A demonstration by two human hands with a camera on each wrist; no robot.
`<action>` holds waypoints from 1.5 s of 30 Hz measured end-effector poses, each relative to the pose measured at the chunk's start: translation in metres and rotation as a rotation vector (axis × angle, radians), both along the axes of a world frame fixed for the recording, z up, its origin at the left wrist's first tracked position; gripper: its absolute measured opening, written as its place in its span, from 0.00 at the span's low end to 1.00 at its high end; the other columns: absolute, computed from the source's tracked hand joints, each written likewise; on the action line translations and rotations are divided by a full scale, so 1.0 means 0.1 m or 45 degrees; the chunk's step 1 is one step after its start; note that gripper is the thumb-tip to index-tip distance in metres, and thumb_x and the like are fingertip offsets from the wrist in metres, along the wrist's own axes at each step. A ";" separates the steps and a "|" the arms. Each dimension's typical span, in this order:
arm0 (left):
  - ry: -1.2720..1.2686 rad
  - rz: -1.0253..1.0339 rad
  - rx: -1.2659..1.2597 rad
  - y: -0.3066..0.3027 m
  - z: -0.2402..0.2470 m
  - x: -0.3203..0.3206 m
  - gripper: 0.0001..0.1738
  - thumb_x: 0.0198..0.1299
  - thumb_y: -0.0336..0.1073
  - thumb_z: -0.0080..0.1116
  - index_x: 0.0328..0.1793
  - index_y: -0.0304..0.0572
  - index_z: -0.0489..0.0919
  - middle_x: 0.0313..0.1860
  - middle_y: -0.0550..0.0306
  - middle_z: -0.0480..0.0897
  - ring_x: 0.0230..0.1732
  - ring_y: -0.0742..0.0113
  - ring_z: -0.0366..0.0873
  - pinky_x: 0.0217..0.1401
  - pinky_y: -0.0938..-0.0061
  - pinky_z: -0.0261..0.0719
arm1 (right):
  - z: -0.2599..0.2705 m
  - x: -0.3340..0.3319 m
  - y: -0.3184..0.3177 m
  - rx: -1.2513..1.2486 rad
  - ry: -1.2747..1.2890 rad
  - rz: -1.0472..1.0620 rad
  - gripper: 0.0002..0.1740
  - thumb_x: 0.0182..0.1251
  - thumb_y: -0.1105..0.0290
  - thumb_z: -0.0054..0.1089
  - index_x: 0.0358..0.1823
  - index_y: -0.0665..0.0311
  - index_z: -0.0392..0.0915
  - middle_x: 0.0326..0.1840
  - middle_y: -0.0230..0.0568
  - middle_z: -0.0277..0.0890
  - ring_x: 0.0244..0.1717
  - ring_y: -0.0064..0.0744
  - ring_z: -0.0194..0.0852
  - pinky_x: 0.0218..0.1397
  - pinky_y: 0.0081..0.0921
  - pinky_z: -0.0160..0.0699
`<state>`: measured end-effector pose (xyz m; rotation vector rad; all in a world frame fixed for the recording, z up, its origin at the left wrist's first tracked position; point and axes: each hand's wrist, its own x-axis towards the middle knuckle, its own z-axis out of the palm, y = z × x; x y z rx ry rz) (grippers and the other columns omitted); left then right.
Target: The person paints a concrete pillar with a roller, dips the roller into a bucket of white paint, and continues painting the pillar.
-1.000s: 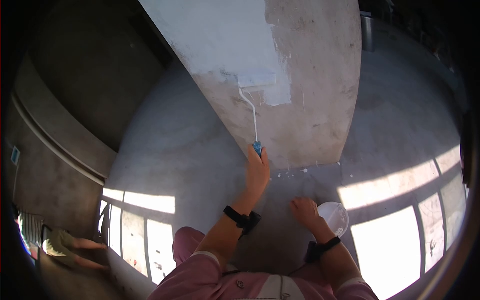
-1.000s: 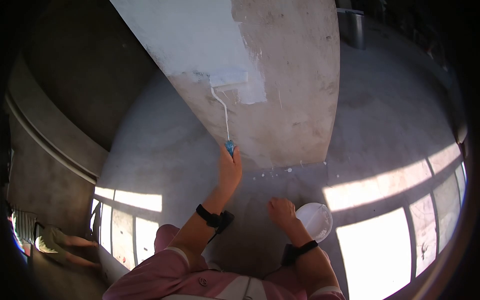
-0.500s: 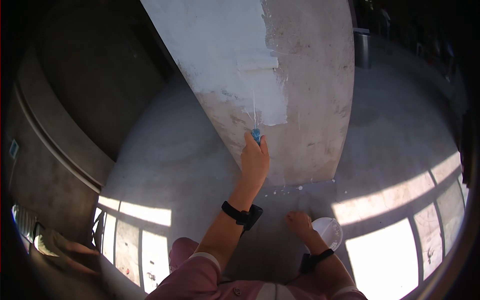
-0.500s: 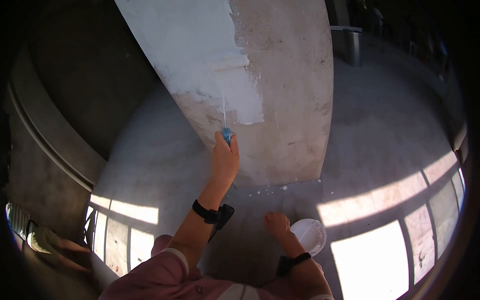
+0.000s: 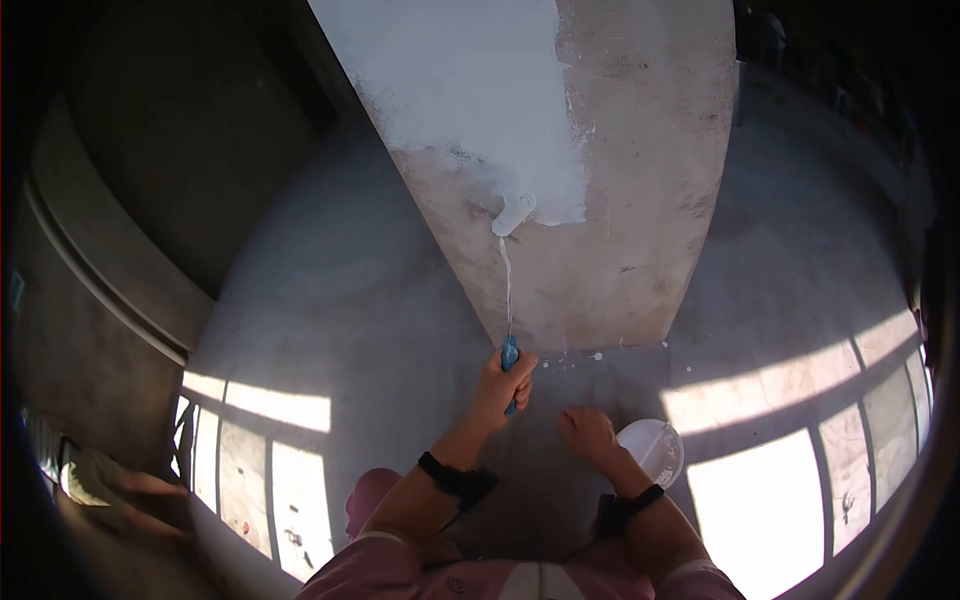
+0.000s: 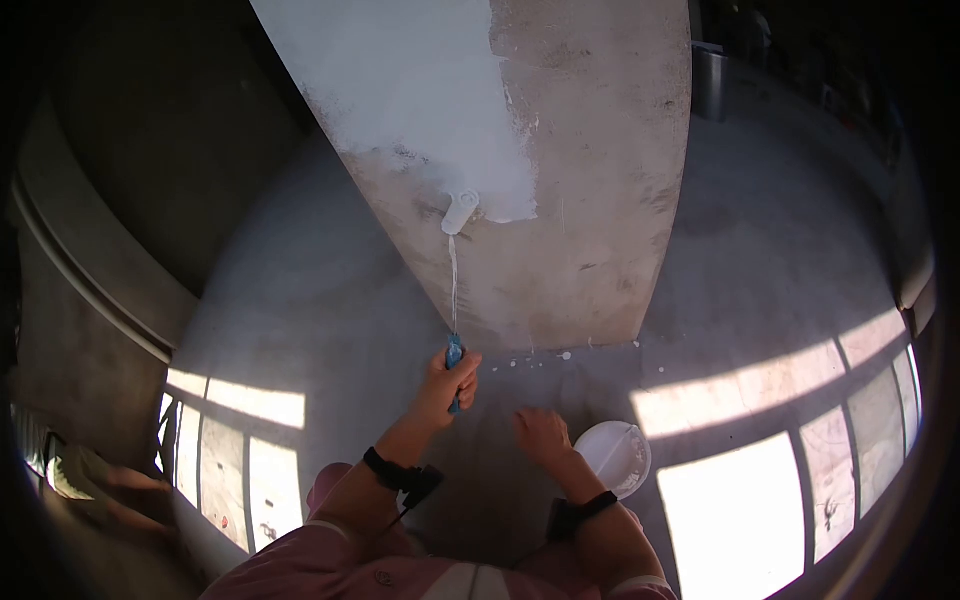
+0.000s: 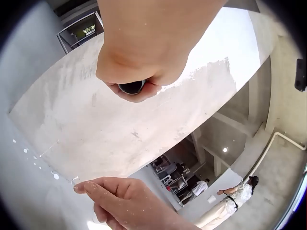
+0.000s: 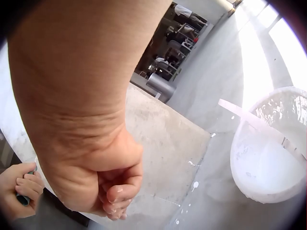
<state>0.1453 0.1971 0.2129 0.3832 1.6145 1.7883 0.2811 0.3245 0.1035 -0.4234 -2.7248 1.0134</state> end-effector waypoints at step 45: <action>-0.020 -0.254 0.153 -0.80 -0.74 -0.31 0.24 0.73 0.49 0.42 0.59 0.35 0.72 0.46 0.51 0.81 0.37 0.71 0.78 0.43 0.75 0.76 | 1.13 -0.67 -1.14 -0.690 0.524 -0.436 0.12 0.75 0.64 0.44 0.43 0.67 0.70 0.23 0.30 0.69 0.20 0.16 0.64 0.23 0.19 0.65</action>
